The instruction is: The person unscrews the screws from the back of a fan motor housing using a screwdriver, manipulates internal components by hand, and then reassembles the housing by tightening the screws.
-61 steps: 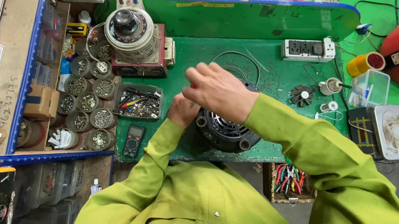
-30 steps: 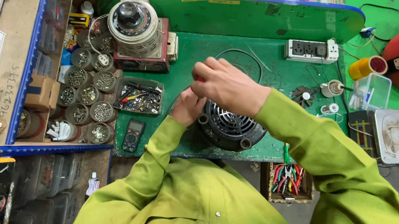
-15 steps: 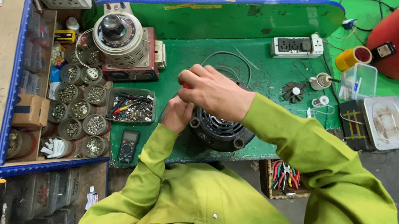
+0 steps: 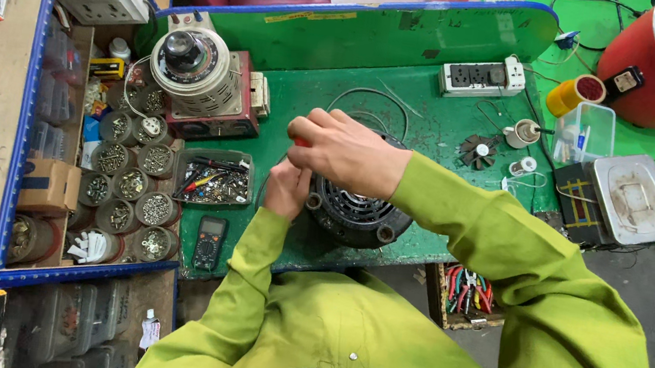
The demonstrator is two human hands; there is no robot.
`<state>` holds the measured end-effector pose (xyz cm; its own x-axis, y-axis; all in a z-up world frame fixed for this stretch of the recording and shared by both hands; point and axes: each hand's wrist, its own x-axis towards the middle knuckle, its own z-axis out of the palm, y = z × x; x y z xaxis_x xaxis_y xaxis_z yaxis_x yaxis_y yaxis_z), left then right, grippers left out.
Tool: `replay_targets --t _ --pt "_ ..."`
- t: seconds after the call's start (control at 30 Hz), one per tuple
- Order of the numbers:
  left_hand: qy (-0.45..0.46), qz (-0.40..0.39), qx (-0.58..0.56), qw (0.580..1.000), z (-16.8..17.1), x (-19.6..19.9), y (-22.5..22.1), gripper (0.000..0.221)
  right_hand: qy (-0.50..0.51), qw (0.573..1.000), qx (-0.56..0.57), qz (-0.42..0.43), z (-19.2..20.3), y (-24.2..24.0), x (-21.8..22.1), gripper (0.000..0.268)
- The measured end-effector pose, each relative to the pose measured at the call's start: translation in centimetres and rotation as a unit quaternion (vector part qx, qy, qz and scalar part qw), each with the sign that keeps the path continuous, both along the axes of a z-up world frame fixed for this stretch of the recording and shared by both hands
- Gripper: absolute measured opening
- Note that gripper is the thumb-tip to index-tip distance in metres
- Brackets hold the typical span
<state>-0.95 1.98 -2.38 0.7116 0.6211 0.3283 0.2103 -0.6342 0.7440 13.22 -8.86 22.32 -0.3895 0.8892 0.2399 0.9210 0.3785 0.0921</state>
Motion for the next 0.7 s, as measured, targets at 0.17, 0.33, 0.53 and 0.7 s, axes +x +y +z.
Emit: replay_targets --t 0.17,0.33,0.53,0.7 --pt "0.013 0.05 0.076 0.996 -2.1 1.4 0.7 0.012 0.001 0.997 0.009 -0.078 -1.3 -0.1 -0.5 0.025" --pt "-0.043 0.03 0.046 0.998 2.0 0.7 -0.2 0.027 -0.038 0.987 0.031 -0.154 -4.6 1.1 0.7 0.035" --pt "-0.01 0.022 0.034 0.999 -0.3 -0.2 0.4 0.016 0.084 0.996 0.005 0.007 -1.9 -0.2 1.4 0.014" --pt "-0.06 0.027 0.014 0.998 1.2 0.6 0.6 0.019 0.119 0.99 0.003 -0.071 -3.3 0.3 0.9 0.046"
